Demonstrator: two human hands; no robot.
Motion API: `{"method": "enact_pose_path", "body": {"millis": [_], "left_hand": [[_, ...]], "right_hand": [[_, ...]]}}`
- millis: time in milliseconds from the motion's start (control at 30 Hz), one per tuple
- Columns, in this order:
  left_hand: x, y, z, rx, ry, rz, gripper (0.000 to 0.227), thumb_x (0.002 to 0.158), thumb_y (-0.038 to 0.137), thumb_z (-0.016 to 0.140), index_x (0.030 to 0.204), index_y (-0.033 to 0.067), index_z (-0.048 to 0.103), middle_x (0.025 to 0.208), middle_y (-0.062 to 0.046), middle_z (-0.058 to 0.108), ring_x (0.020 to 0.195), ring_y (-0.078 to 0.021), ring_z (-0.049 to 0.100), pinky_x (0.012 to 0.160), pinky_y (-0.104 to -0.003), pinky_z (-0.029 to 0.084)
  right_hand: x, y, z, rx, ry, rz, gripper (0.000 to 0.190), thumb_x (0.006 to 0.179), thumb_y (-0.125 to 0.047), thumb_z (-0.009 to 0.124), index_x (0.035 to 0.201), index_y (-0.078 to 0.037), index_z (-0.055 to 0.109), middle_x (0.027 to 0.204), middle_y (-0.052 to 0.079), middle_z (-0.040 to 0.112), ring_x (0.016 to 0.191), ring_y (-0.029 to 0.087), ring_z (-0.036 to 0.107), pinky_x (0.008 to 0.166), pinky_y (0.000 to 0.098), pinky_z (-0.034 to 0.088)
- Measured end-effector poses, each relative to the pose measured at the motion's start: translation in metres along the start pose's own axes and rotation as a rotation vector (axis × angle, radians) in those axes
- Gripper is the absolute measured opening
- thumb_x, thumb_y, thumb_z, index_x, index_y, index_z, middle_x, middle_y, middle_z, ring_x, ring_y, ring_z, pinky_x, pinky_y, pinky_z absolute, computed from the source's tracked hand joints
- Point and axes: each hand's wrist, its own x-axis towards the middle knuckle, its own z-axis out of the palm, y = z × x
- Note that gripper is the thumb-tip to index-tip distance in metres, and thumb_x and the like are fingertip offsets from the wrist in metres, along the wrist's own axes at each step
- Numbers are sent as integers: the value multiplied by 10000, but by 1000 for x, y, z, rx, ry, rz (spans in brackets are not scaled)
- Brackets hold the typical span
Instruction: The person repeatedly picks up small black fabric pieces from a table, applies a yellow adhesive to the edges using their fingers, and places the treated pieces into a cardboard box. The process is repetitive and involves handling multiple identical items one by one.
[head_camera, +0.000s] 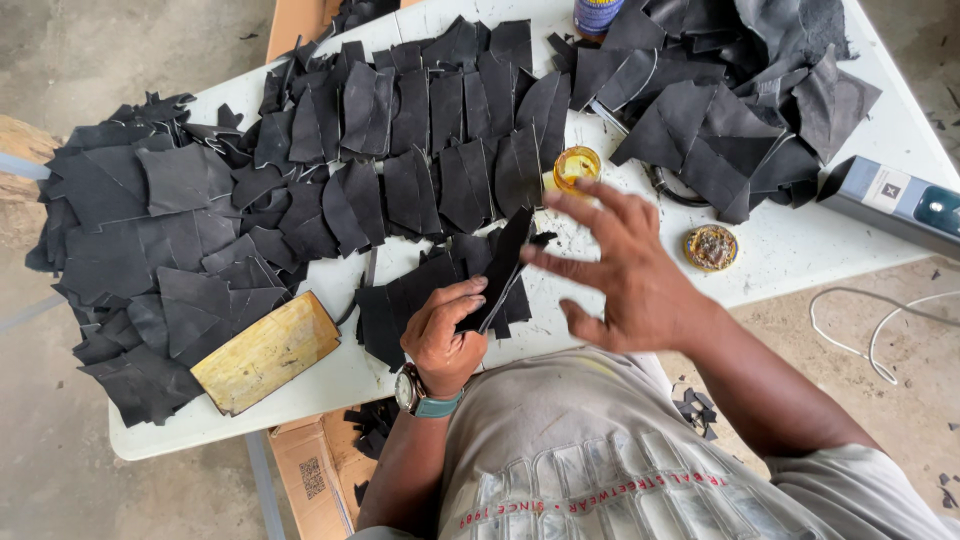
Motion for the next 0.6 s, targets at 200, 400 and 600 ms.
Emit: {"method": "enact_pose_path", "body": {"millis": [200, 400, 600], "left_hand": [[2, 0, -1, 47, 16, 18, 298, 742, -237, 636, 943, -19, 607, 1022, -165, 750, 951, -294, 779, 805, -345, 673], [0, 1, -2, 55, 63, 8, 230, 806, -186, 705, 885, -18, 570, 1016, -184, 753, 934, -287, 779, 762, -321, 676], [5, 2, -9, 122, 73, 38, 253, 812, -107, 787, 861, 2, 564, 981, -160, 749, 920, -293, 778, 777, -352, 666]], "right_hand": [[-4, -22, 1, 23, -37, -13, 547, 745, -308, 680, 1282, -221, 736, 1560, 173, 399, 1432, 446, 334, 1092, 623, 323], [-15, -15, 14, -142, 36, 61, 509, 766, -313, 732, 1269, -242, 745, 1541, 158, 455, 1404, 434, 387, 1100, 579, 318], [13, 75, -1, -400, -196, 297, 451, 772, -331, 819, 1218, -270, 778, 1446, 15, 550, 1405, 290, 417, 1154, 470, 321]]}}
